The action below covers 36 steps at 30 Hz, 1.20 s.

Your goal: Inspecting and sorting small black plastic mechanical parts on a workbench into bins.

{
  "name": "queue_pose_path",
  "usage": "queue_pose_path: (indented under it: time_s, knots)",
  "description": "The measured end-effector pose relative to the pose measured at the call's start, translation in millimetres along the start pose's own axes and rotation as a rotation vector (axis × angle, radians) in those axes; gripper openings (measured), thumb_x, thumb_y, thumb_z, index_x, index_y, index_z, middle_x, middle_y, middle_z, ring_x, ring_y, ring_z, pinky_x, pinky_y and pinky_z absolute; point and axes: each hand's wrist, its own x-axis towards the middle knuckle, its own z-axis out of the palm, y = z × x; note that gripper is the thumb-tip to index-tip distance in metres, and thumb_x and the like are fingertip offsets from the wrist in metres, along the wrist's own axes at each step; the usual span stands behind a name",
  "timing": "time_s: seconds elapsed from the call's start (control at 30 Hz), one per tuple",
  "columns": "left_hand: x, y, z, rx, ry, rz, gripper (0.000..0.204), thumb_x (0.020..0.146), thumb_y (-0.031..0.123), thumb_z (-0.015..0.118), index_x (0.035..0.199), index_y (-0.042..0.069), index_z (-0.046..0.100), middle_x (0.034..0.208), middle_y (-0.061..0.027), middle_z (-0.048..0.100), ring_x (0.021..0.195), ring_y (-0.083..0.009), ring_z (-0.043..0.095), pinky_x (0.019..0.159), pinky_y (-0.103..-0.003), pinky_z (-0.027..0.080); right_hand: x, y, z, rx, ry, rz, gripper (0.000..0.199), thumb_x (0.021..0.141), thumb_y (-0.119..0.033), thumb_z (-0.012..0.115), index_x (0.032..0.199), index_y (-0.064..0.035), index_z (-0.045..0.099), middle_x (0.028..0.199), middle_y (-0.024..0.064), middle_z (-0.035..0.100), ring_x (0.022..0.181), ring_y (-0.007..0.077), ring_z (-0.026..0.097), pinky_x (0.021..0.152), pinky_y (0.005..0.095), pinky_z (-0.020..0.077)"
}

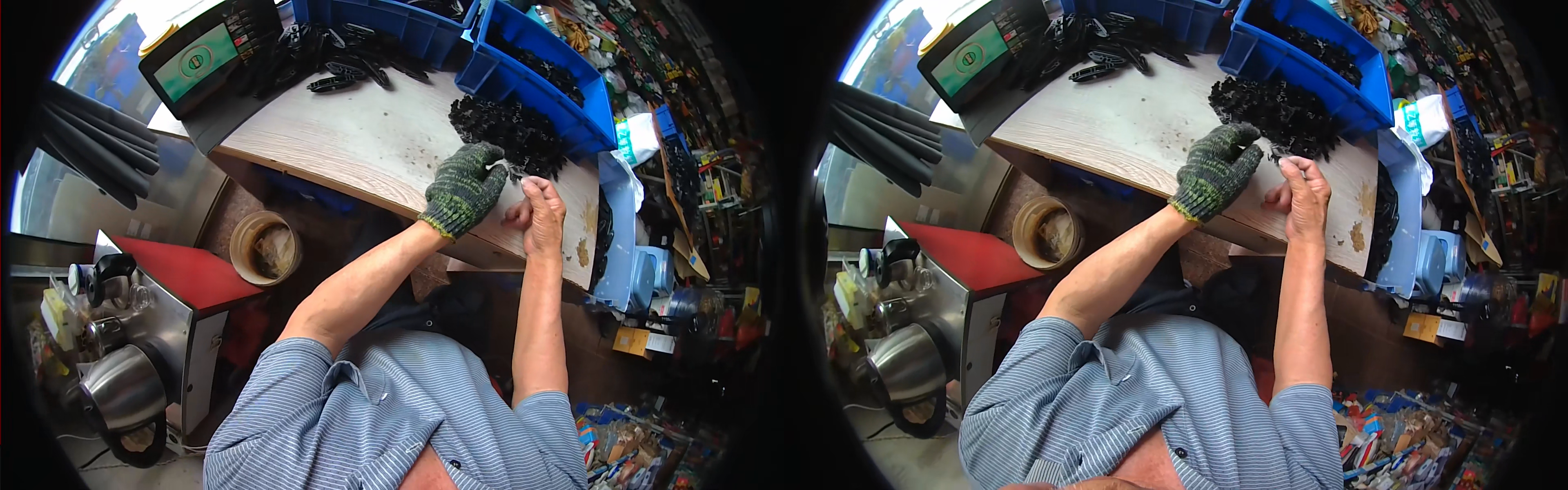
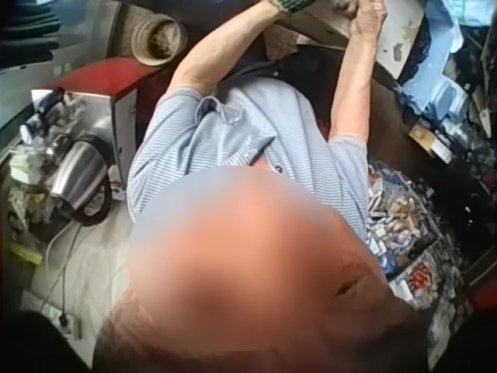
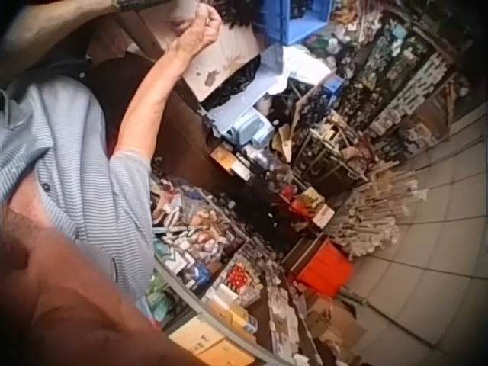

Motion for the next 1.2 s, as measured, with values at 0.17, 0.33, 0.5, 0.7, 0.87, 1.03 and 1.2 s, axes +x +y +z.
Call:
queue_pose_path:
  time_s: [0.17,0.33,0.5,0.7,0.87,1.03,1.2]
  knots:
    - [29,-6,-90,0.585,0.308,0.348,0.032,0.079,0.01,0.073,0.111,0.011,0.068,0.109,-0.0104,0.068,0.104,-0.0305,0.063,0.095,-0.043,0.049,-7,-6,3,0.026,0.021,0.031,0.023,0.086,-0.024,0.075,0.098,-0.0098,0.062,0.05,0.0004,0.05,0.049,0.0152,0.06,0.044,0.0328,0.056]
    - [72,-48,-194,1.212,0.192,0.15,0.029,0.084,0.025,0.065,0.112,0.017,0.066,0.112,-0.0093,0.066,0.111,-0.0359,0.058,0.091,-0.055,0.045,-5,-3,3,0.036,0.028,0.031,0.022,0.087,-0.024,0.075,0.098,-0.0096,0.062,0.05,0.0002,0.05,0.049,0.0148,0.06,0.043,0.0324,0.0557]
    - [80,-48,-209,1.296,0.003,0.117,0.025,0.093,0.031,0.059,0.111,0.017,0.067,0.106,-0.0121,0.067,0.102,-0.0365,0.061,0.084,-0.052,0.049,-6,-3,3,0.029,0.046,0.031,0.021,0.088,-0.024,0.074,0.099,-0.0096,0.062,0.05,0.0,0.05,0.05,0.0145,0.061,0.044,0.0319,0.0558]
    - [82,-50,-207,1.283,-0.098,0.118,0.025,0.096,0.033,0.055,0.11,0.017,0.068,0.103,-0.0132,0.068,0.096,-0.0384,0.062,0.082,-0.051,0.05,-7,-3,3,0.045,0.031,0.007,0.019,0.089,-0.023,0.072,0.098,-0.0098,0.063,0.05,-0.0002,0.05,0.05,0.0144,0.061,0.045,0.0314,0.0566]
    - [72,-49,-201,1.169,-0.164,0.231,0.025,0.097,0.034,0.055,0.105,0.014,0.069,0.093,-0.0136,0.068,0.091,-0.0358,0.065,0.081,-0.05,0.052,-5,0,3,0.061,0.031,0.0,0.019,0.089,-0.023,0.072,0.098,-0.0097,0.062,0.05,-0.0003,0.05,0.05,0.0144,0.061,0.046,0.0322,0.0577]
    - [79,-39,-200,1.156,-0.067,0.043,0.029,0.093,0.037,0.06,0.086,0.012,0.071,0.086,-0.0169,0.066,0.085,-0.037,0.064,0.077,-0.05,0.049,-8,-2,3,0.06,0.034,-0.013,0.02,0.088,-0.024,0.072,0.098,-0.0096,0.062,0.05,-0.0005,0.05,0.05,0.0142,0.061,0.046,0.0322,0.0575]
    - [76,-31,-182,1.127,-0.235,0.082,0.027,0.093,0.025,0.053,0.115,0.019,0.067,0.087,-0.0136,0.071,0.08,-0.0341,0.068,0.072,-0.049,0.053,-8,-2,4,0.085,0.051,-0.036,0.021,0.088,-0.022,0.074,0.095,-0.0073,0.062,0.05,-0.0018,0.049,0.048,0.012,0.06,0.046,0.0297,0.0568]
